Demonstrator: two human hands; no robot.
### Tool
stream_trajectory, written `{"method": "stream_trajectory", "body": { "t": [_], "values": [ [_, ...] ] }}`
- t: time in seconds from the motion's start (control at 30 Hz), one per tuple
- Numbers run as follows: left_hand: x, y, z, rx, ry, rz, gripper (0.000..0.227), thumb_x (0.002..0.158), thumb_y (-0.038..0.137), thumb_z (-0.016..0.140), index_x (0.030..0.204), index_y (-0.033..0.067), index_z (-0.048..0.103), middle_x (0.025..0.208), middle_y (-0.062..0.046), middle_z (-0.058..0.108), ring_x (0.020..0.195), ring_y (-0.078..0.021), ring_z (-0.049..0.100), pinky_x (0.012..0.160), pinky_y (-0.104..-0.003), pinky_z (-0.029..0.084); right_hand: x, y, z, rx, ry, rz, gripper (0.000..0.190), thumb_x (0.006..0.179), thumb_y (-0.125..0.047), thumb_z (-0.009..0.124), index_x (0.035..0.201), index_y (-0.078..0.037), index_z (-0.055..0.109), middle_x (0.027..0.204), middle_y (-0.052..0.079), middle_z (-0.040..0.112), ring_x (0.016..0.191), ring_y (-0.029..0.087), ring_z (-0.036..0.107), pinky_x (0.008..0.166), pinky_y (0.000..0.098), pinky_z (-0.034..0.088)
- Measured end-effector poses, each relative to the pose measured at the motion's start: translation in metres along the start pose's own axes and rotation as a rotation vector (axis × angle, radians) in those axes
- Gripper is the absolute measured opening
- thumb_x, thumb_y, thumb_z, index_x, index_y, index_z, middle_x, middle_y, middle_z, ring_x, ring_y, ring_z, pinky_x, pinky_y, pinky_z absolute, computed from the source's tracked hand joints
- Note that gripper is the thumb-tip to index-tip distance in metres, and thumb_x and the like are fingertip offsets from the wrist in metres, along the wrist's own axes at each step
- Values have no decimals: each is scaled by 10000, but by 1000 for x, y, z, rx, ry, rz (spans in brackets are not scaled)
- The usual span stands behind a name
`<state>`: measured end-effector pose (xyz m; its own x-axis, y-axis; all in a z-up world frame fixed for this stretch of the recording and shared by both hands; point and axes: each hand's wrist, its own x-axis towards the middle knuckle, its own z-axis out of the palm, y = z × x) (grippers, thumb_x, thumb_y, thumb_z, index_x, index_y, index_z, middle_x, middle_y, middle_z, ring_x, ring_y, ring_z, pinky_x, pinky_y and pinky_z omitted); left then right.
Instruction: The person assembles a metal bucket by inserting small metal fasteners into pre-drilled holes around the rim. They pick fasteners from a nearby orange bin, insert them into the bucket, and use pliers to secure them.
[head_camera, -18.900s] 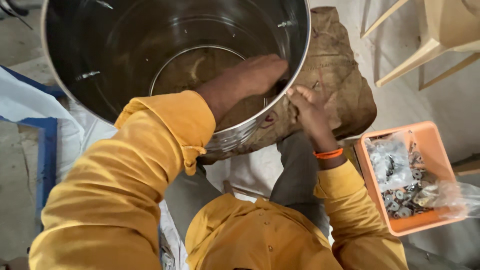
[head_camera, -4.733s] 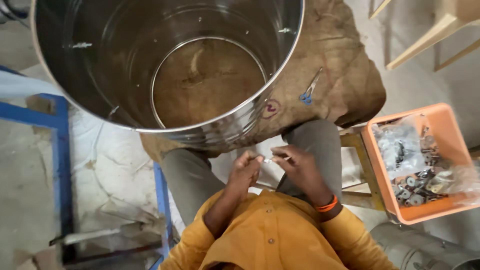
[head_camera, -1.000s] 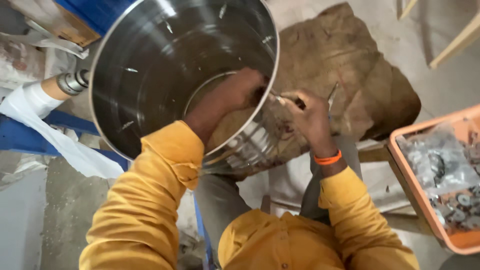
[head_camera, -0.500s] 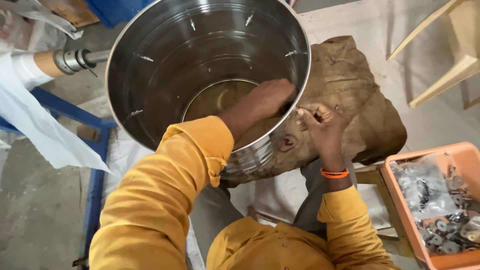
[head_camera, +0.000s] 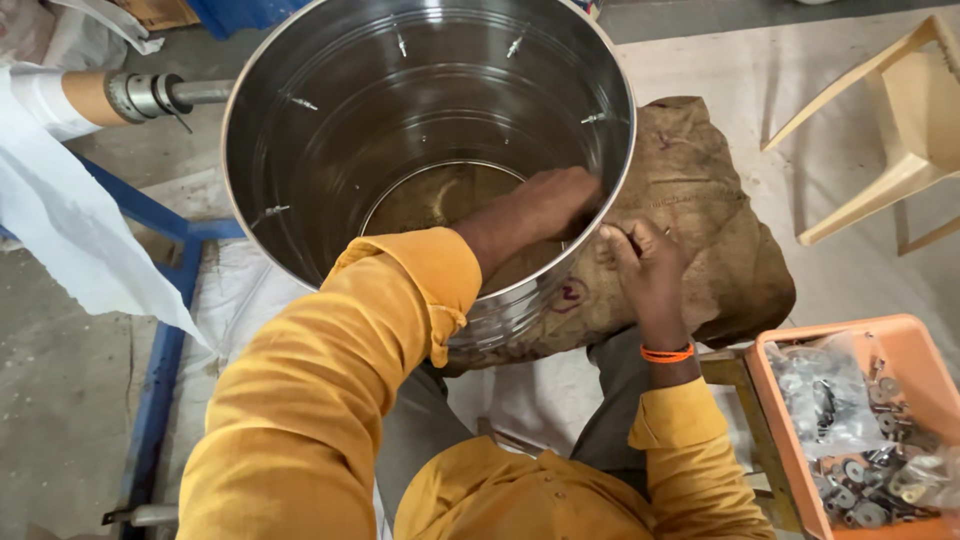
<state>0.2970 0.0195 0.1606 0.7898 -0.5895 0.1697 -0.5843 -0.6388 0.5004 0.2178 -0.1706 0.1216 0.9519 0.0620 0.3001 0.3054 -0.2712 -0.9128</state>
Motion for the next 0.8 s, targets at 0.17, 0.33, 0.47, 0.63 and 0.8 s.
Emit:
{"method": "stream_trajectory", "body": {
  "t": [0.17, 0.33, 0.47, 0.63, 0.8],
  "values": [
    [1, -2, 0, 24, -30, 21, 183, 778, 178, 770, 941, 97, 756, 976, -197, 731, 955, -387, 707, 783, -474, 576, 1, -10, -1, -51, -83, 79, 233, 1071, -179, 642, 948, 16, 678, 754, 59, 697, 631, 79, 653, 581, 231, 553],
    [-2, 3, -4, 17, 23, 24, 218, 767, 187, 783, 925, 46, 732, 980, -225, 713, 958, -418, 688, 786, -489, 557, -4, -3, -2, -73, -10, -114, 178, 984, -113, 723, 1103, 18, 703, 872, 61, 722, 738, 83, 667, 631, 235, 551],
    [-3, 6, -7, 5, -43, -39, 192, 817, 168, 726, 980, 68, 739, 1027, -209, 716, 1008, -396, 695, 822, -477, 561, -4, 9, -1, 46, 25, -128, 141, 961, -51, 733, 1088, 3, 706, 921, 38, 727, 763, 72, 684, 655, 225, 588],
    [0, 3, -4, -6, 11, -10, 187, 852, 151, 685, 1003, 43, 713, 1063, -222, 707, 1036, -408, 680, 838, -481, 555, -2, 11, 0, 52, 36, 43, 126, 1032, -9, 737, 938, 34, 664, 822, 58, 699, 685, 90, 668, 606, 244, 563],
    [4, -6, 5, 13, 29, 21, 175, 876, 153, 641, 998, 37, 688, 1091, -219, 700, 1052, -409, 672, 853, -474, 545, -6, 5, 4, 131, 23, -134, 209, 928, -4, 713, 1121, 24, 639, 960, 57, 720, 796, 82, 704, 665, 229, 614]
  ]
}}
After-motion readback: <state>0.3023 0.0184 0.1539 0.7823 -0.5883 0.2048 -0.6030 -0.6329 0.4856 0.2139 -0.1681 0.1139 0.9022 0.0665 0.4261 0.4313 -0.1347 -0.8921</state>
